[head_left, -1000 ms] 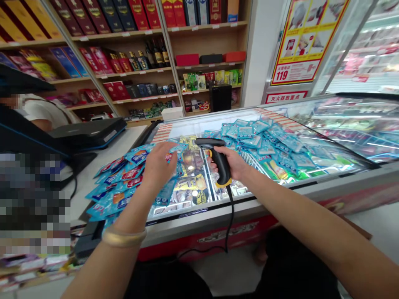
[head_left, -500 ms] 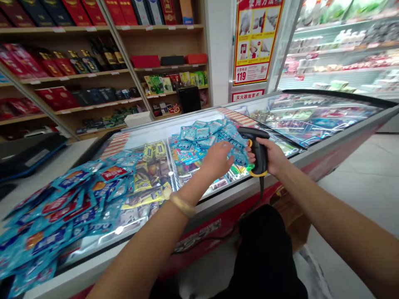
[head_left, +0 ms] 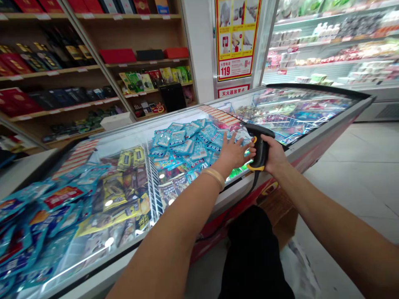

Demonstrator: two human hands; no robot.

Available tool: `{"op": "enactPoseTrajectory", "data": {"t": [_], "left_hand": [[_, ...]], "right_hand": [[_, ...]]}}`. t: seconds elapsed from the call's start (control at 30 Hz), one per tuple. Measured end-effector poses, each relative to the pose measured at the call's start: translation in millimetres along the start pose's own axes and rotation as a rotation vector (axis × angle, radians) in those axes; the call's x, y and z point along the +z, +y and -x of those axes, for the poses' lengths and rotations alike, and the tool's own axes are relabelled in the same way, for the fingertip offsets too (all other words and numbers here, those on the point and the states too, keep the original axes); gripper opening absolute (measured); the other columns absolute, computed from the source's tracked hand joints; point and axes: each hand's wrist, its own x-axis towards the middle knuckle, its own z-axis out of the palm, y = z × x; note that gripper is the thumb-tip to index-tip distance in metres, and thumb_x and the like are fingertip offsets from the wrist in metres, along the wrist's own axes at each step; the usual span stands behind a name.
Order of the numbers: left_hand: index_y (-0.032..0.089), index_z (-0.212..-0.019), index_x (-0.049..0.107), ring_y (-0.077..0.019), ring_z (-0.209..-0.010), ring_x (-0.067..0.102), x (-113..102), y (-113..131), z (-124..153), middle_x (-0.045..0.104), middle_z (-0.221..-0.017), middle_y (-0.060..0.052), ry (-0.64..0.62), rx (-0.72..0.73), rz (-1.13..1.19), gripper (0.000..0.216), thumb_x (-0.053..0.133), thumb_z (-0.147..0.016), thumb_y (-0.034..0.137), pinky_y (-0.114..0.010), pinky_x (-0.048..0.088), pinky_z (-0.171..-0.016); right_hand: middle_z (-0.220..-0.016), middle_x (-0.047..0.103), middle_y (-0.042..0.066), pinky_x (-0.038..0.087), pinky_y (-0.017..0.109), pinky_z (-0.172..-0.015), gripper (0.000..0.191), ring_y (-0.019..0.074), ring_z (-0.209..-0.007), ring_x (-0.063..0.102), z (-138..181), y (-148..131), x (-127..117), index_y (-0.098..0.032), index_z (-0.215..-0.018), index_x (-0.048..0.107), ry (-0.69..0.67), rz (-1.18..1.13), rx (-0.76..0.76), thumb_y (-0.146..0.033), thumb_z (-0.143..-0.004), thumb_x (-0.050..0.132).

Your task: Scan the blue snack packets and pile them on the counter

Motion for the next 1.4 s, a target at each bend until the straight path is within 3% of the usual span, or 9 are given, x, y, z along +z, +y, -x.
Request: {"op": "enactPoseTrajectory", "data": {"t": [0.13,0.23,0.37,0.57,0.77,0.97,1.13,1.27,1.4], "left_hand": [[0.023,-0.142,0.052,-0.0319,-0.130,0.053,-2,-5,2,0.064,-0.135,-0.011,-0.022,-0.006,0.001,0.045,0.037,-0.101,0.031,-0.073,0.009,-0.117],[0.016,-0.135,0.056,-0.0289,-0.119,0.060,-6,-14,14,0.065,-0.129,-0.014,-0.017,0.028,-0.033,0.040,0.040,-0.100,0.028,-0.069,0.014,-0.118],[0.016,-0.133,0.057,-0.0287,-0.125,0.057,-12,-33,42,0.061,-0.132,-0.015,-0.015,0.079,-0.052,0.041,0.049,-0.096,0.032,-0.063,0.018,-0.120],[0.021,-0.139,0.052,-0.0270,-0.133,0.051,-22,-65,91,0.057,-0.141,-0.013,-0.014,0.086,-0.047,0.049,0.056,-0.091,0.029,-0.056,0.013,-0.123],[0.018,-0.142,0.050,-0.0267,-0.136,0.050,-29,-92,136,0.055,-0.144,-0.016,-0.041,0.065,0.003,0.052,0.056,-0.092,0.028,-0.056,0.017,-0.122],[0.017,-0.142,0.051,-0.0299,-0.138,0.048,-34,-117,178,0.056,-0.145,-0.017,0.019,0.023,0.058,0.053,0.057,-0.089,0.022,-0.059,0.023,-0.120],[0.018,-0.140,0.054,-0.0316,-0.143,0.044,-37,-132,209,0.059,-0.143,-0.015,0.091,-0.071,0.129,0.050,0.054,-0.090,0.020,-0.061,0.026,-0.119],[0.019,-0.140,0.053,-0.0284,-0.140,0.048,-38,-143,236,0.056,-0.145,-0.015,0.275,-0.182,0.231,0.052,0.059,-0.090,0.031,-0.050,0.039,-0.116],[0.020,-0.140,0.054,-0.0290,-0.135,0.052,-45,-161,263,0.055,-0.145,-0.016,0.398,-0.553,0.203,0.057,0.063,-0.087,0.040,-0.046,0.042,-0.113]], "right_hand": [[-0.069,0.053,0.000,0.047,0.020,-0.047,0.022,0.0099,-0.053,0.049,-2,3,1,-0.020,-0.087,0.054,-0.052,-0.007,0.007,-0.036,-0.078,0.067],[-0.070,0.054,0.001,0.047,0.021,-0.046,0.020,0.0105,-0.054,0.049,1,6,8,-0.019,-0.088,0.056,-0.002,-0.017,0.021,-0.034,-0.078,0.065],[-0.069,0.053,0.001,0.045,0.021,-0.043,0.017,0.0111,-0.053,0.048,6,16,26,-0.018,-0.087,0.058,0.022,-0.033,0.076,-0.032,-0.079,0.063],[-0.064,0.055,0.001,0.044,0.020,-0.040,0.011,0.0109,-0.049,0.047,5,43,59,-0.017,-0.086,0.058,0.019,-0.050,0.208,-0.028,-0.084,0.059],[-0.063,0.056,0.002,0.043,0.019,-0.041,0.013,0.0105,-0.049,0.048,5,63,78,-0.017,-0.085,0.058,-0.044,-0.016,0.275,-0.029,-0.085,0.058],[-0.064,0.056,0.001,0.042,0.018,-0.042,0.014,0.0100,-0.050,0.048,10,87,107,-0.017,-0.081,0.058,-0.164,0.025,0.314,-0.030,-0.081,0.062],[-0.062,0.057,0.001,0.041,0.020,-0.041,0.014,0.0101,-0.048,0.048,9,108,135,-0.016,-0.081,0.059,-0.225,0.083,0.354,-0.030,-0.081,0.062],[-0.062,0.057,0.001,0.041,0.019,-0.042,0.014,0.0096,-0.048,0.049,6,117,150,-0.016,-0.082,0.059,-0.252,0.085,0.369,-0.029,-0.083,0.060],[-0.062,0.056,0.001,0.042,0.020,-0.043,0.014,0.0098,-0.047,0.049,3,119,164,-0.015,-0.083,0.059,-0.267,0.107,0.346,-0.028,-0.086,0.056]]}}
